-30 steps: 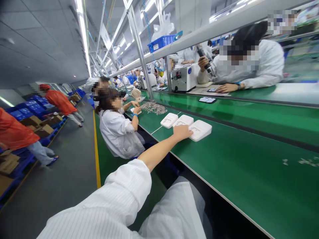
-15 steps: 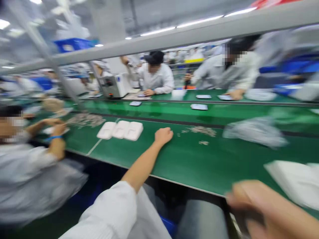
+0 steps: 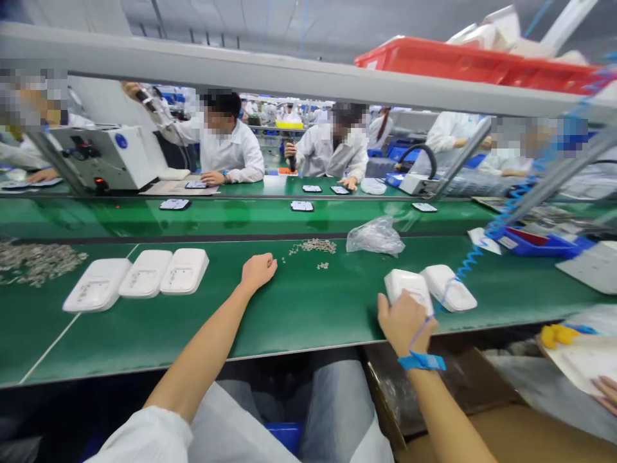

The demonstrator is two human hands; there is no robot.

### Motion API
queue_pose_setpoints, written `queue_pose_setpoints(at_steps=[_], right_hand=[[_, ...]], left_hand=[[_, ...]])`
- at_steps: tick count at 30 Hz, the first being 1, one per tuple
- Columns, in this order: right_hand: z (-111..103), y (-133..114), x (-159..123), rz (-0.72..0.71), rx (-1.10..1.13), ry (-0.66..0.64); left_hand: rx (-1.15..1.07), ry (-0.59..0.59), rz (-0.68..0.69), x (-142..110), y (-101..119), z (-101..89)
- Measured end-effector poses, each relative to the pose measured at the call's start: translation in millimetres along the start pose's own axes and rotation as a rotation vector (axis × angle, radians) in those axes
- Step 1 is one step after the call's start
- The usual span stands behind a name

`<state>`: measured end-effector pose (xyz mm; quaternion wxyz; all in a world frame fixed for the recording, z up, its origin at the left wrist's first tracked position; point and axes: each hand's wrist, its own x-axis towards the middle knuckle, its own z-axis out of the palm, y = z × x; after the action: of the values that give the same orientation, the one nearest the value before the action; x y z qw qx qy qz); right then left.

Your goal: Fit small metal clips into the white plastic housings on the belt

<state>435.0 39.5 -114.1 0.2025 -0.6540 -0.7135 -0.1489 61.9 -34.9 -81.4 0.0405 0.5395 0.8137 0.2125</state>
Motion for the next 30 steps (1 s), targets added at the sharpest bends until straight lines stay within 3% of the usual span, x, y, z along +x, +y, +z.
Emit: queue_pose_setpoints(at_steps=[5, 8, 12, 15, 19, 24, 30], right_hand=[[-39, -89, -32, -0.349, 0.305, -0.069], [-49, -147, -45, -0.439, 0.505, -0.118], [-52, -194, -19, -0.565, 0.66, -0.218], [-36, -198, 37, -0.648, 0.629, -0.264], [5, -184, 96, -0.775, 0.63, -0.33], [42, -174, 91, -0.872, 0.663, -0.3], [36, -152, 80, -0.74, 0.556, -0.095]], left_hand=[[-0.133, -0.062, 0.118, -3, 10, 3.6], [-0.224, -0.154, 0.252, -5, 13, 8.5], [-0.332, -0.252, 0.365, -4, 9, 8.0], [-0.322, -0.3, 0.384, -1, 5, 4.5], [-0.331, -0.353, 0.378, 4, 4, 1.3], [-0.35, -0.438, 0.324, 8, 5, -4.9], [-0.281, -0.406, 0.315, 7, 7, -10.5]])
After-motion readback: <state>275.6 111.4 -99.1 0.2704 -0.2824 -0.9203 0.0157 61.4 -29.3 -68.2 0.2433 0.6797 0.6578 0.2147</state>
